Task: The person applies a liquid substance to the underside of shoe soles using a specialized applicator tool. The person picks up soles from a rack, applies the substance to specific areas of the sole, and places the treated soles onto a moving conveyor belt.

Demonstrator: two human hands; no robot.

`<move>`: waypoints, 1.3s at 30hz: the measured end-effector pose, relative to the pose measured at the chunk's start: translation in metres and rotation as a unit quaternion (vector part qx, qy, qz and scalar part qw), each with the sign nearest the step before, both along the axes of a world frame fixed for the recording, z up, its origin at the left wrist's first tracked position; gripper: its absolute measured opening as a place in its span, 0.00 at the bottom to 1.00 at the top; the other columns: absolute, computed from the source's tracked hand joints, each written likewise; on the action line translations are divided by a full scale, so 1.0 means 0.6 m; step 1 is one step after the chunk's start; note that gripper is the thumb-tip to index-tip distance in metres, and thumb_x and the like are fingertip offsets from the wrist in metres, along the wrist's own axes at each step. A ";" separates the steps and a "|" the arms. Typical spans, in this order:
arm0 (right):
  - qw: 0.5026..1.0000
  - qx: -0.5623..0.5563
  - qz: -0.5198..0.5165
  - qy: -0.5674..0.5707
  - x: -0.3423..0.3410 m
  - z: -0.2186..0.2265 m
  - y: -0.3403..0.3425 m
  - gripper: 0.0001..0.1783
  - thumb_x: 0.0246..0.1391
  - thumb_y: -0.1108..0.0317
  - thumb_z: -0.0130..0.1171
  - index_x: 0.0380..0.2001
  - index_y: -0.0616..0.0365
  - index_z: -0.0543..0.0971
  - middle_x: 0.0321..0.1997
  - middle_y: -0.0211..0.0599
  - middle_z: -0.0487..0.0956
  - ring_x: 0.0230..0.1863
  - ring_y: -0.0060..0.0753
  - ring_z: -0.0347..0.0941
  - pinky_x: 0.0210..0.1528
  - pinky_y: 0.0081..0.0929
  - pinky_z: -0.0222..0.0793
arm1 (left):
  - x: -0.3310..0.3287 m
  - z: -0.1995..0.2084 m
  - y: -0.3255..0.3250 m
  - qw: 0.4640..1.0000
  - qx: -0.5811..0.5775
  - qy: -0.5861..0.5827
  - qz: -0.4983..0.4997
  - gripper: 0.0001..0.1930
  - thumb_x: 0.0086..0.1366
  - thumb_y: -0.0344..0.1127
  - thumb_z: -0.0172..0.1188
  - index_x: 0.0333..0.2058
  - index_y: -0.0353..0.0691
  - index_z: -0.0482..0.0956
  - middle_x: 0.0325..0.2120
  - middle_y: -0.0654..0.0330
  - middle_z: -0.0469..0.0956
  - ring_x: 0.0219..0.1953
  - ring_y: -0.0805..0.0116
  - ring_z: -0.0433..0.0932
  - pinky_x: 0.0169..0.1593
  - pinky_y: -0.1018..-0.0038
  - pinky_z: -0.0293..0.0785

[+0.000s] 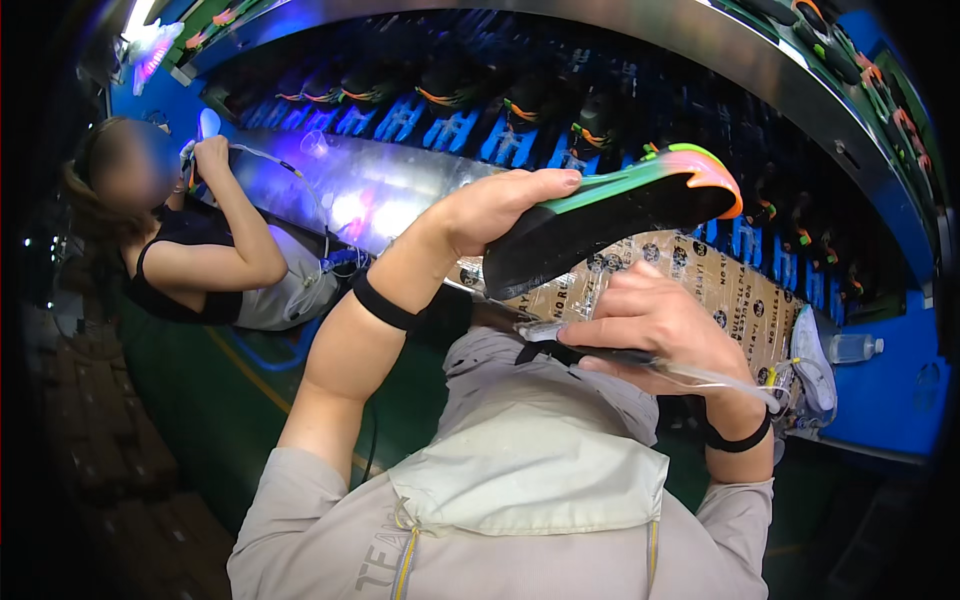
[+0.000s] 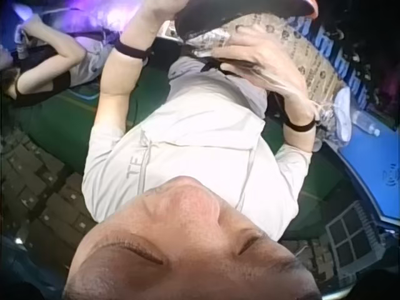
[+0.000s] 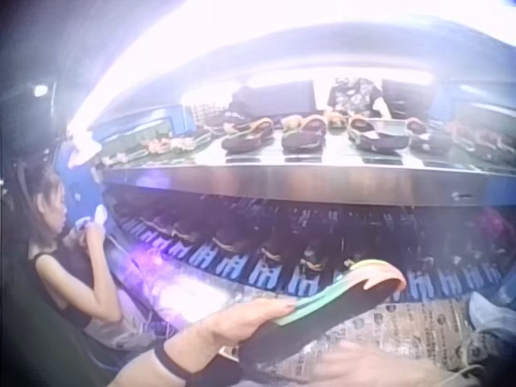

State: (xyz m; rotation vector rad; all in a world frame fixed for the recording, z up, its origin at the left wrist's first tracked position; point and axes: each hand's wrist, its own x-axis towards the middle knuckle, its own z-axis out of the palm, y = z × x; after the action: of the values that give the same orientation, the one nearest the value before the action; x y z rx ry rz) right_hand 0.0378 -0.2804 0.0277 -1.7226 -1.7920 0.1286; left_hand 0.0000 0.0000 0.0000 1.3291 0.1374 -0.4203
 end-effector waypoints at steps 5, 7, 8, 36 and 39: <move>0.956 0.206 -0.092 0.187 -0.001 -0.022 -0.002 0.15 0.42 0.74 0.75 0.38 0.57 0.90 0.27 0.34 0.84 0.26 0.34 0.77 0.35 0.33 0.71 | -0.015 -0.014 0.003 0.974 -0.220 -0.053 0.030 0.35 0.80 0.55 0.46 0.68 0.28 0.73 0.52 0.39 0.85 0.50 0.45 0.88 0.60 0.57 0.85; 0.922 0.228 -0.165 0.265 -0.016 -0.034 0.005 0.15 0.47 0.77 0.72 0.41 0.61 0.90 0.27 0.37 0.84 0.27 0.32 0.77 0.35 0.33 0.72 | -0.013 -0.033 -0.012 0.954 -0.279 -0.113 0.011 0.41 0.76 0.63 0.45 0.69 0.28 0.70 0.54 0.32 0.82 0.54 0.38 0.86 0.61 0.51 0.84; 0.922 0.230 -0.177 0.257 -0.023 -0.045 0.014 0.16 0.49 0.77 0.72 0.43 0.62 0.90 0.28 0.38 0.84 0.29 0.33 0.77 0.36 0.33 0.72 | -0.022 -0.038 -0.027 0.936 -0.326 -0.130 0.030 0.43 0.75 0.64 0.46 0.69 0.28 0.70 0.55 0.32 0.82 0.54 0.39 0.86 0.61 0.52 0.85; 0.990 0.042 -0.058 0.123 -0.026 -0.002 0.011 0.20 0.50 0.72 0.78 0.48 0.55 0.90 0.28 0.34 0.77 0.34 0.41 0.74 0.43 0.38 0.69 | -0.012 -0.029 -0.016 0.977 -0.211 -0.009 0.010 0.23 0.81 0.40 0.51 0.63 0.28 0.78 0.54 0.48 0.86 0.48 0.66 0.89 0.50 0.71 0.87; 0.996 0.021 -0.059 0.064 -0.020 -0.012 0.008 0.18 0.50 0.71 0.78 0.47 0.53 0.90 0.29 0.33 0.78 0.35 0.40 0.75 0.44 0.37 0.69 | 0.005 -0.035 -0.010 0.984 -0.173 -0.007 -0.038 0.22 0.81 0.41 0.52 0.62 0.30 0.80 0.50 0.52 0.87 0.46 0.68 0.89 0.49 0.72 0.86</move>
State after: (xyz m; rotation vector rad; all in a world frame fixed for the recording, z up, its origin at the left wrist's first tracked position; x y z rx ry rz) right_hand 0.0258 -0.2755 0.0204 -1.7452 -1.5854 0.1474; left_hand 0.0031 -0.0059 -0.0209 0.9974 0.0014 -0.4758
